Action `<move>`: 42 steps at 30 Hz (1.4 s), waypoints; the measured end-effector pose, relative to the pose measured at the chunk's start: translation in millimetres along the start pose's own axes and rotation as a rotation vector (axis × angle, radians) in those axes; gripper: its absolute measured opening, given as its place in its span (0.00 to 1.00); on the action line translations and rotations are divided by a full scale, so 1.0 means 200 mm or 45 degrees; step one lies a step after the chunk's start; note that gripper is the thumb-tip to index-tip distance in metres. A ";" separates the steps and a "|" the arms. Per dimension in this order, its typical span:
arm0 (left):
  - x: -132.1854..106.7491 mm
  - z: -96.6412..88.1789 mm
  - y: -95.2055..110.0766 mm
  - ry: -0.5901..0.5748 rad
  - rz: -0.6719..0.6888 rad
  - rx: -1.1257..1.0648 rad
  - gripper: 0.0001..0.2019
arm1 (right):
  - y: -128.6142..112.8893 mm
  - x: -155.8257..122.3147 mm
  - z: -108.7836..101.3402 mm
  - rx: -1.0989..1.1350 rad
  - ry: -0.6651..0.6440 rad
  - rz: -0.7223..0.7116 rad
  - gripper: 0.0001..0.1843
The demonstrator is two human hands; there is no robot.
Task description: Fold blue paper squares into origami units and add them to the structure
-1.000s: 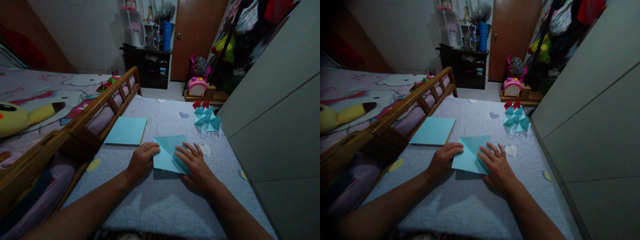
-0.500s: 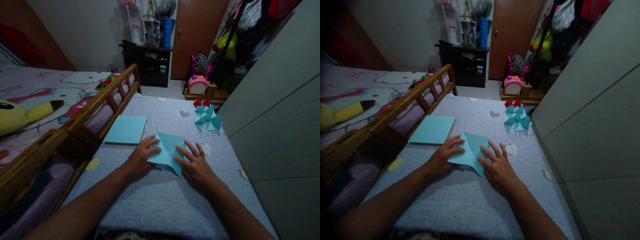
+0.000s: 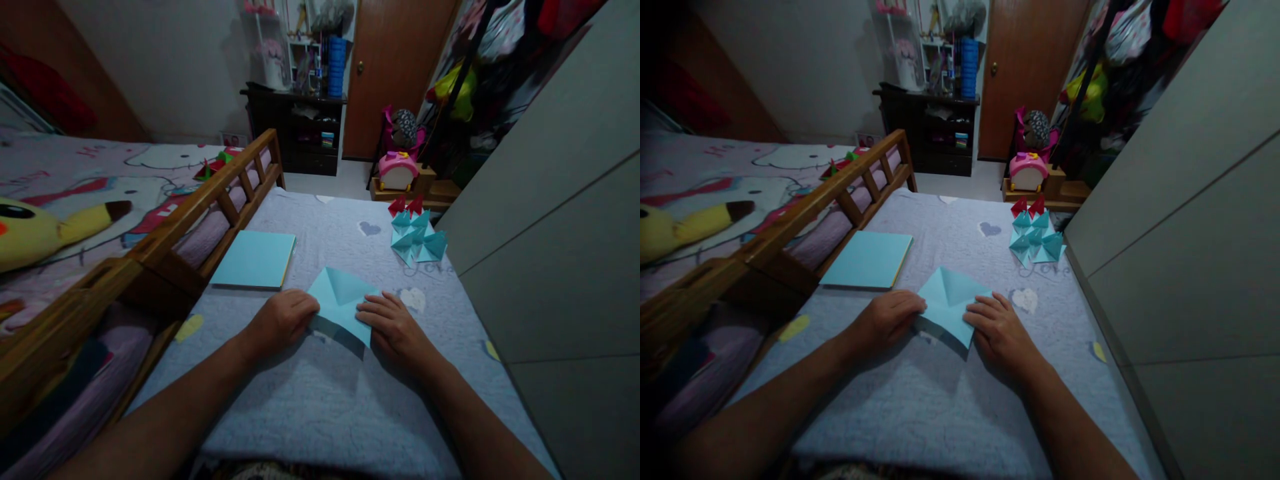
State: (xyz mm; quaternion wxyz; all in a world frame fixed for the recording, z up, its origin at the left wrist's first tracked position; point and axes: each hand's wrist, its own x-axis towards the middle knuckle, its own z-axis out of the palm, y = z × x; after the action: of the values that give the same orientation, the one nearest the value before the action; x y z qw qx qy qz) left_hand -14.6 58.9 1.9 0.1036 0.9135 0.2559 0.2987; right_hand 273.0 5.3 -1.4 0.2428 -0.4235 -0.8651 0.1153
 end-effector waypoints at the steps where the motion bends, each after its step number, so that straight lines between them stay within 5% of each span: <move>1: 0.00 0.00 0.00 -0.021 -0.034 -0.008 0.10 | 0.00 0.00 0.00 0.065 0.025 0.012 0.18; 9: -0.02 0.01 0.01 -0.043 -0.175 -0.060 0.11 | -0.01 0.01 -0.01 0.290 0.028 0.158 0.16; 22: 0.00 -0.02 0.02 -0.021 -0.007 -0.021 0.09 | -0.01 0.00 -0.01 0.263 0.063 0.079 0.15; 30: 0.01 -0.03 0.11 -0.035 0.171 0.313 0.13 | -0.14 0.03 -0.06 0.103 -0.060 -0.026 0.33; 33: 0.02 -0.03 0.12 0.043 0.187 0.266 0.12 | -0.13 0.02 -0.05 0.056 -0.100 -0.042 0.31; 38: 0.01 -0.03 0.08 0.113 0.006 -0.056 0.07 | -0.07 0.01 -0.03 0.157 -0.057 -0.087 0.21; 42: 0.00 -0.03 0.04 0.017 -0.261 -0.414 0.03 | -0.05 0.01 -0.01 0.317 0.015 -0.024 0.18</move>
State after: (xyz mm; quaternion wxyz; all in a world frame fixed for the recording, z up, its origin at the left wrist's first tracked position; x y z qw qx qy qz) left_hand -14.3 51.7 9.9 0.2780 0.8519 0.2968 0.3299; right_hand 267.4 0.9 5.3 0.2998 -0.3827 -0.8465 0.2171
